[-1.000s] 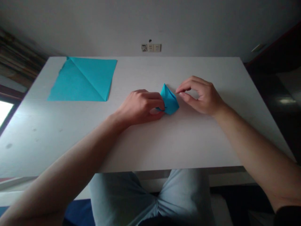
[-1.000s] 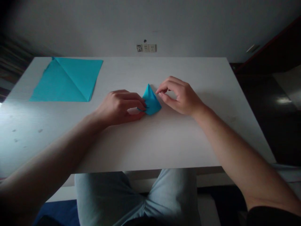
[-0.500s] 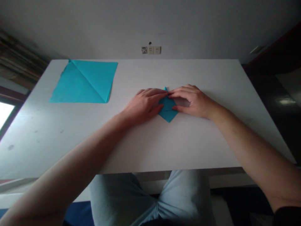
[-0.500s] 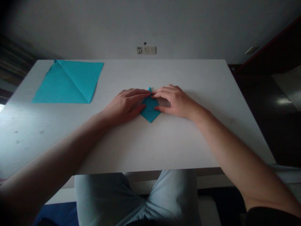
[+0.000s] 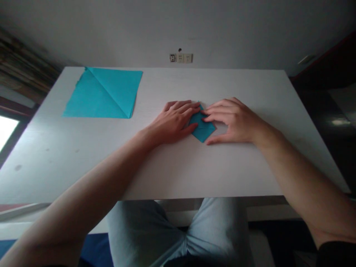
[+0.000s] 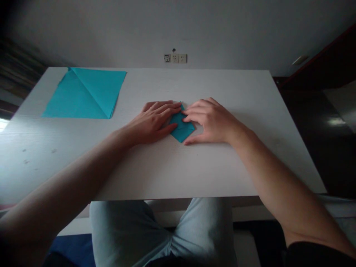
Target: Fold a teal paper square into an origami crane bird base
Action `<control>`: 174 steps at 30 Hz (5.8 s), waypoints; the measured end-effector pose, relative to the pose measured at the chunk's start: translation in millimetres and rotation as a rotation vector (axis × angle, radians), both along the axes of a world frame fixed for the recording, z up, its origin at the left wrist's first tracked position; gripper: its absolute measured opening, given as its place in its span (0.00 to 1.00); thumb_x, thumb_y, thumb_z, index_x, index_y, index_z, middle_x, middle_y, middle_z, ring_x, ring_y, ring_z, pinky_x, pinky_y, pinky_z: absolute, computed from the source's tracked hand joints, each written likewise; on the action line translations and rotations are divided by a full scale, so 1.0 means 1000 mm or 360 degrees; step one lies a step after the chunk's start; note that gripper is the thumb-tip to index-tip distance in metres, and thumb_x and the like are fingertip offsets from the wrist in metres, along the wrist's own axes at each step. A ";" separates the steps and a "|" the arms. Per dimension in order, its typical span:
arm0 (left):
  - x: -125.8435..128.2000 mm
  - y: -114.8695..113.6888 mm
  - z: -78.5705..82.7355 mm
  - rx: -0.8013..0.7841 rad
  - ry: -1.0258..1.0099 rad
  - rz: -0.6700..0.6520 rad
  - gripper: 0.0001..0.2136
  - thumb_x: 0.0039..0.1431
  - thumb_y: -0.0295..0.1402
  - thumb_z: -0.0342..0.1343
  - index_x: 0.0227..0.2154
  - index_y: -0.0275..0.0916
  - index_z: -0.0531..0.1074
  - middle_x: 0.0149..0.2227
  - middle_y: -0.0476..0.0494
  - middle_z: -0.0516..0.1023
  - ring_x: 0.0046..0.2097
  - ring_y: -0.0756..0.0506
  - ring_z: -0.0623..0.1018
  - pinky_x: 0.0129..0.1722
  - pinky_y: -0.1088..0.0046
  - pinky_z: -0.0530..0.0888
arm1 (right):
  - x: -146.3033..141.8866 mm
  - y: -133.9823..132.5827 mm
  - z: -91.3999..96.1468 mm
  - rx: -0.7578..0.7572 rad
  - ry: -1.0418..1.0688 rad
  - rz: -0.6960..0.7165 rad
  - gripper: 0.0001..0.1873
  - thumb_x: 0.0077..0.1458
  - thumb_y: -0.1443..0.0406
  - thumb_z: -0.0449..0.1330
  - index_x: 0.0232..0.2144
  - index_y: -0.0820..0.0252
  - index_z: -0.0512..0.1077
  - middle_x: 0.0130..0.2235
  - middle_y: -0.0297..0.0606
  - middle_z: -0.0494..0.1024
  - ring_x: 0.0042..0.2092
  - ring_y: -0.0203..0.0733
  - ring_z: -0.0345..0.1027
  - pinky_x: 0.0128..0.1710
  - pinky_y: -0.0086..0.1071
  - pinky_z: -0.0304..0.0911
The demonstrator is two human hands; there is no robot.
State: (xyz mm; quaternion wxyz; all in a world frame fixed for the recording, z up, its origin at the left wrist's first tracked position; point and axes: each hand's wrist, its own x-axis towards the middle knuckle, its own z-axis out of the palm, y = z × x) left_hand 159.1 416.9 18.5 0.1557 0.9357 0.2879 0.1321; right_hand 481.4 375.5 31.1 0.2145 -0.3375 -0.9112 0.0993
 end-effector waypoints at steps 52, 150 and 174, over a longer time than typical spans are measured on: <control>-0.012 0.006 0.008 -0.0220 -0.0446 -0.0254 0.06 0.78 0.36 0.67 0.45 0.42 0.87 0.66 0.33 0.89 0.59 0.39 0.90 0.64 0.55 0.87 | -0.002 0.001 0.006 -0.0343 0.0290 -0.0012 0.05 0.69 0.54 0.81 0.41 0.43 0.91 0.48 0.38 0.93 0.45 0.56 0.87 0.49 0.51 0.79; 0.012 -0.018 0.015 -0.0273 -0.0132 0.0370 0.11 0.78 0.41 0.73 0.57 0.47 0.89 0.53 0.41 0.86 0.58 0.34 0.84 0.71 0.49 0.72 | -0.001 0.006 -0.010 -0.0750 0.0494 -0.0267 0.17 0.66 0.53 0.82 0.51 0.48 0.85 0.50 0.40 0.82 0.48 0.53 0.73 0.52 0.49 0.74; -0.012 -0.001 0.031 -0.0384 0.0068 0.0031 0.21 0.79 0.44 0.66 0.69 0.52 0.89 0.61 0.40 0.87 0.61 0.34 0.86 0.79 0.43 0.70 | -0.036 -0.001 -0.021 -0.0434 0.0363 -0.0623 0.21 0.60 0.60 0.87 0.43 0.48 0.80 0.41 0.34 0.77 0.41 0.50 0.68 0.47 0.47 0.63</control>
